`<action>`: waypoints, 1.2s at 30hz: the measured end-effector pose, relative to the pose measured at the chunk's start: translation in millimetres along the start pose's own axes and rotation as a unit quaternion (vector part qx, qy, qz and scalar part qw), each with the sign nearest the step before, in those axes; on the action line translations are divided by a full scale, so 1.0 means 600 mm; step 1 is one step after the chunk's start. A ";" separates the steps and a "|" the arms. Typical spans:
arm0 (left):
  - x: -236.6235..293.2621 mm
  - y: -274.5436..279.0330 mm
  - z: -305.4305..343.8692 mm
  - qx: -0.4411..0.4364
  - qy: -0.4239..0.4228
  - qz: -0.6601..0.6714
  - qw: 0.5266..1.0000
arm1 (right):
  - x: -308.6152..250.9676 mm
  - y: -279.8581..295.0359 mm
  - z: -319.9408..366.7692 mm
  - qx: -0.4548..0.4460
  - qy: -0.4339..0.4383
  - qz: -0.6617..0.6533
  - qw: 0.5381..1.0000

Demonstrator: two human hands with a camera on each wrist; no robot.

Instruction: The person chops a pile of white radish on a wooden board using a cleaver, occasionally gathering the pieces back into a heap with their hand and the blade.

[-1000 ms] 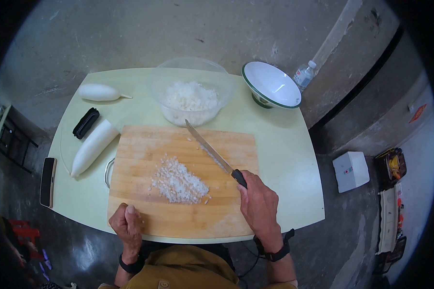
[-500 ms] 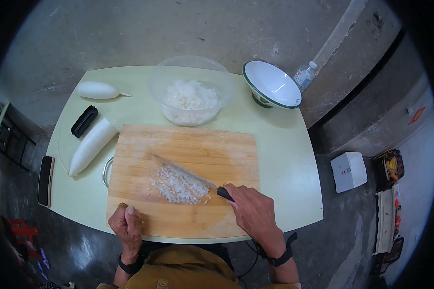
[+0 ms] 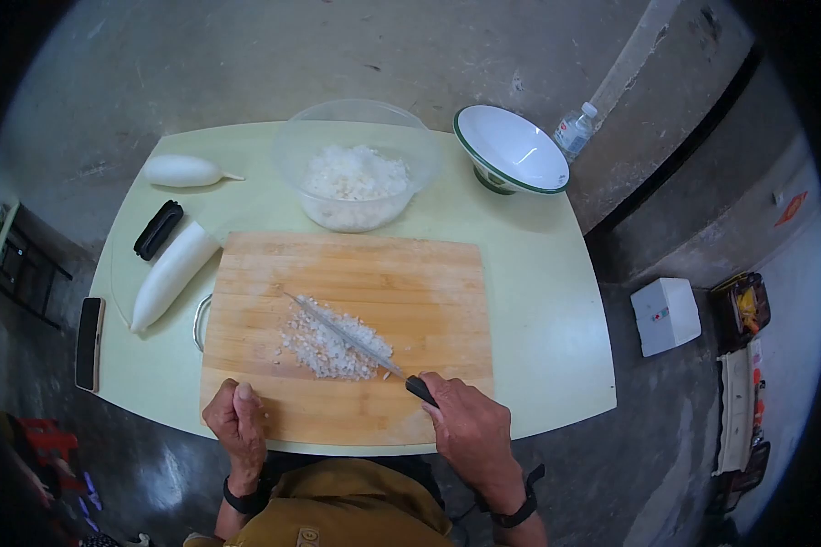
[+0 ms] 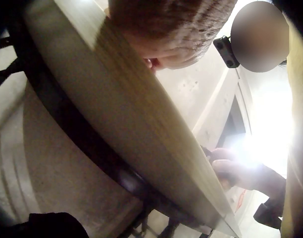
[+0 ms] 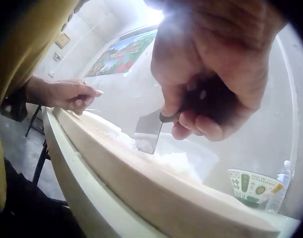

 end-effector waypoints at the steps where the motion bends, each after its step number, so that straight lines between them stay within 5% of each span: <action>1: -0.001 0.001 -0.001 0.001 0.003 0.003 1.000 | -0.002 0.001 0.002 -0.009 -0.015 0.016 1.000; 36: 0.000 0.003 0.000 0.007 -0.051 -0.032 0.998 | -0.020 -0.020 0.006 0.023 -0.078 -0.002 0.997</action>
Point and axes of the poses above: each hand's wrist, its own z-axis away from the middle knuckle, its own y-axis out of the back of the hand, x = y × z, the point moved 8 cm from there along -z, towards the middle knuckle, and after that the axes turned 9 degrees about x, right-handed, at the moved point
